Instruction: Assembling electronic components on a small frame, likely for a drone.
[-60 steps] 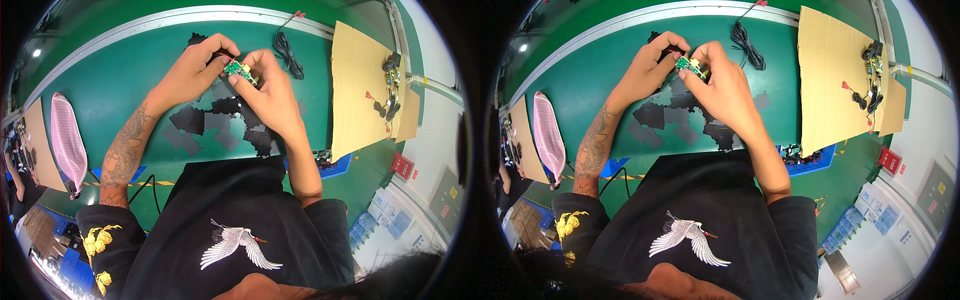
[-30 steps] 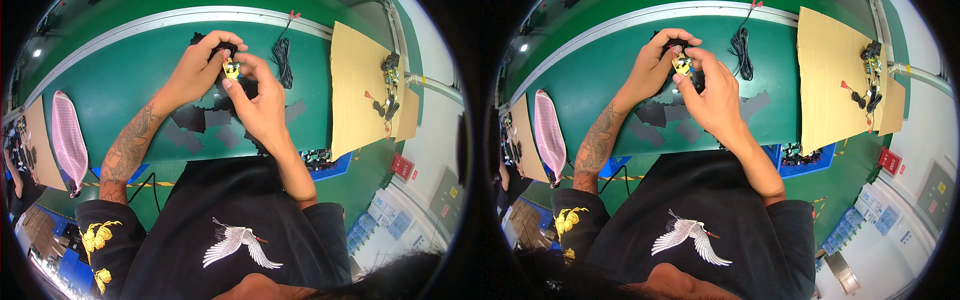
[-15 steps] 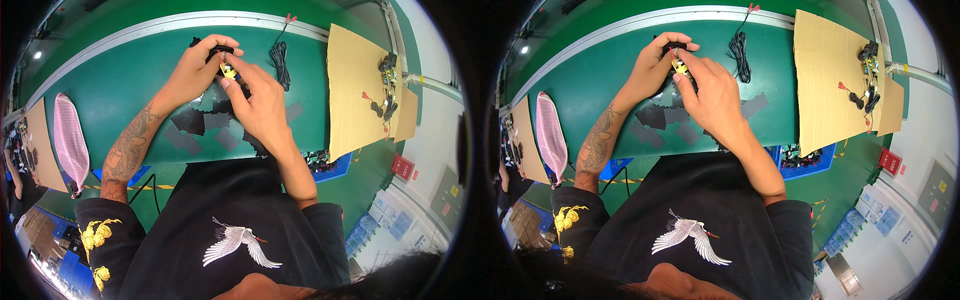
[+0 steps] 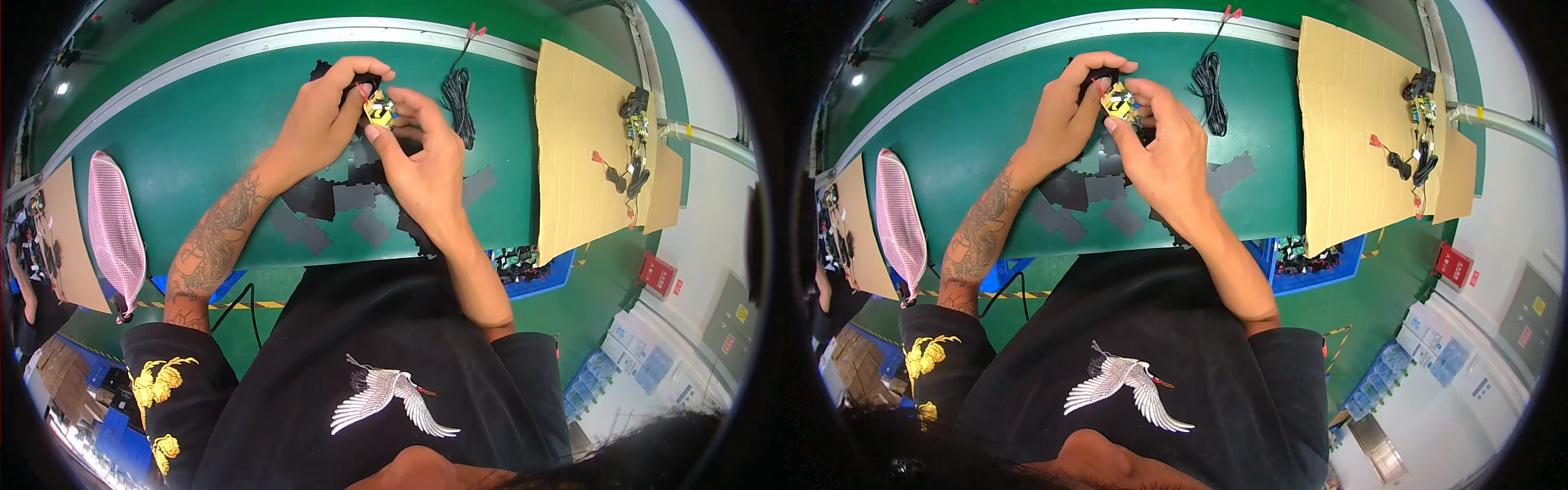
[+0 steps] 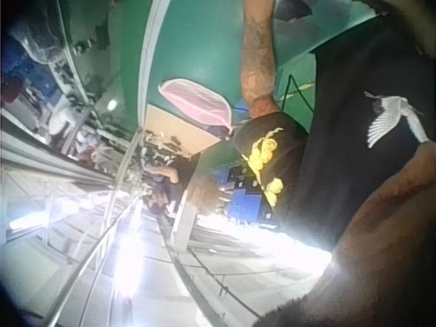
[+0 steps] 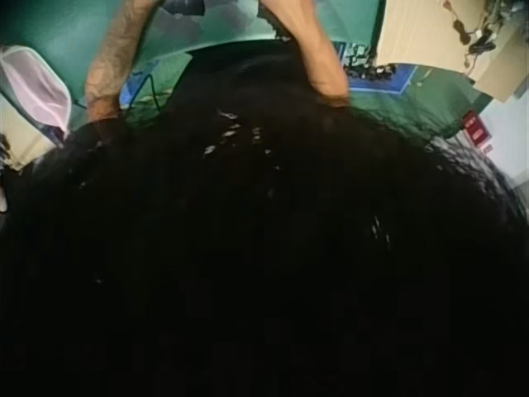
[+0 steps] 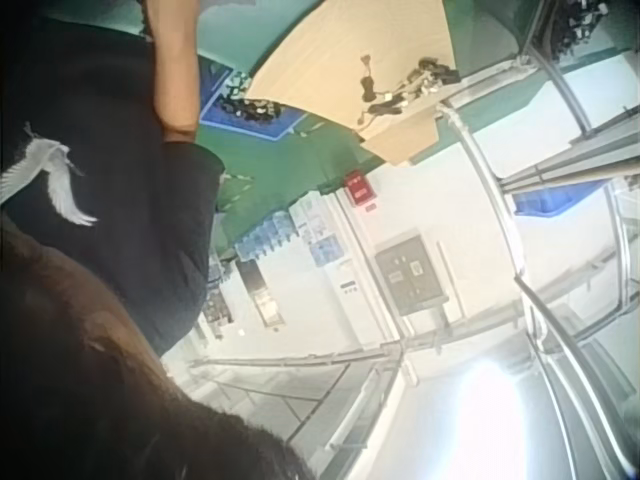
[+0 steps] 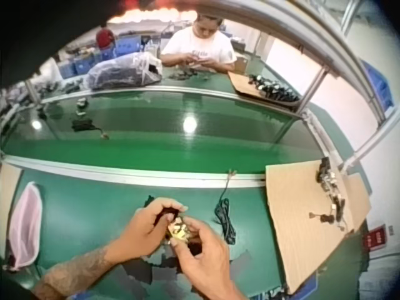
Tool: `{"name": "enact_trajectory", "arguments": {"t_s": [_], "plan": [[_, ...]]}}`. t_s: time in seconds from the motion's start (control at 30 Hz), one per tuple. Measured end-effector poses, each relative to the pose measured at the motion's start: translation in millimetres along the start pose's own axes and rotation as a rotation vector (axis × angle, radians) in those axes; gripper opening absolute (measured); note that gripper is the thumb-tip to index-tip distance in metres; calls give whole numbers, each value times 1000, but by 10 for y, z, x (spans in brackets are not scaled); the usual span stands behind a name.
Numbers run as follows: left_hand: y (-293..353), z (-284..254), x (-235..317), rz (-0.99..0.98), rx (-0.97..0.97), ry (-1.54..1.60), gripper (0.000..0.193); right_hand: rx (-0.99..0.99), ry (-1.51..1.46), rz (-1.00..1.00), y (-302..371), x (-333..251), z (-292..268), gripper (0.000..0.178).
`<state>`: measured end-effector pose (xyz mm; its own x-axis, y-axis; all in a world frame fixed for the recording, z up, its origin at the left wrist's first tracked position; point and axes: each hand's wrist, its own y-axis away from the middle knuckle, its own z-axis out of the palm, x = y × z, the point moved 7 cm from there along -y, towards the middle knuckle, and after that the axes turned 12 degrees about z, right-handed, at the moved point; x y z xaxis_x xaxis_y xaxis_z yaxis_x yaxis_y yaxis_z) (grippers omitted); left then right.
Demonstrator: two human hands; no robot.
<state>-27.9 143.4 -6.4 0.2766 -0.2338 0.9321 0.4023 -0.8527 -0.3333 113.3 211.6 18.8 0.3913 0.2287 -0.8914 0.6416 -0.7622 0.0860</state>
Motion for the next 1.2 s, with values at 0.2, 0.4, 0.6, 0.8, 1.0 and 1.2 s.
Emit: {"name": "enact_trajectory", "arguments": {"t_s": [0.2,0.4,0.6,0.8,1.0,1.2], "plan": [[24,20,111,194,-40,-310,35,12,-96,-67,16,16,81,53],[34,29,99,299,-43,-388,44,13,-93,-132,48,-17,118,54],[47,3,136,389,-36,-433,53,42,-65,-199,53,-32,115,53],[55,38,157,425,-59,-472,52,49,-60,-236,64,-37,117,50],[55,29,175,467,-35,-458,54,59,-34,-272,76,-122,116,37],[57,30,182,487,-34,-449,55,22,-77,-234,62,-68,121,30]]}}
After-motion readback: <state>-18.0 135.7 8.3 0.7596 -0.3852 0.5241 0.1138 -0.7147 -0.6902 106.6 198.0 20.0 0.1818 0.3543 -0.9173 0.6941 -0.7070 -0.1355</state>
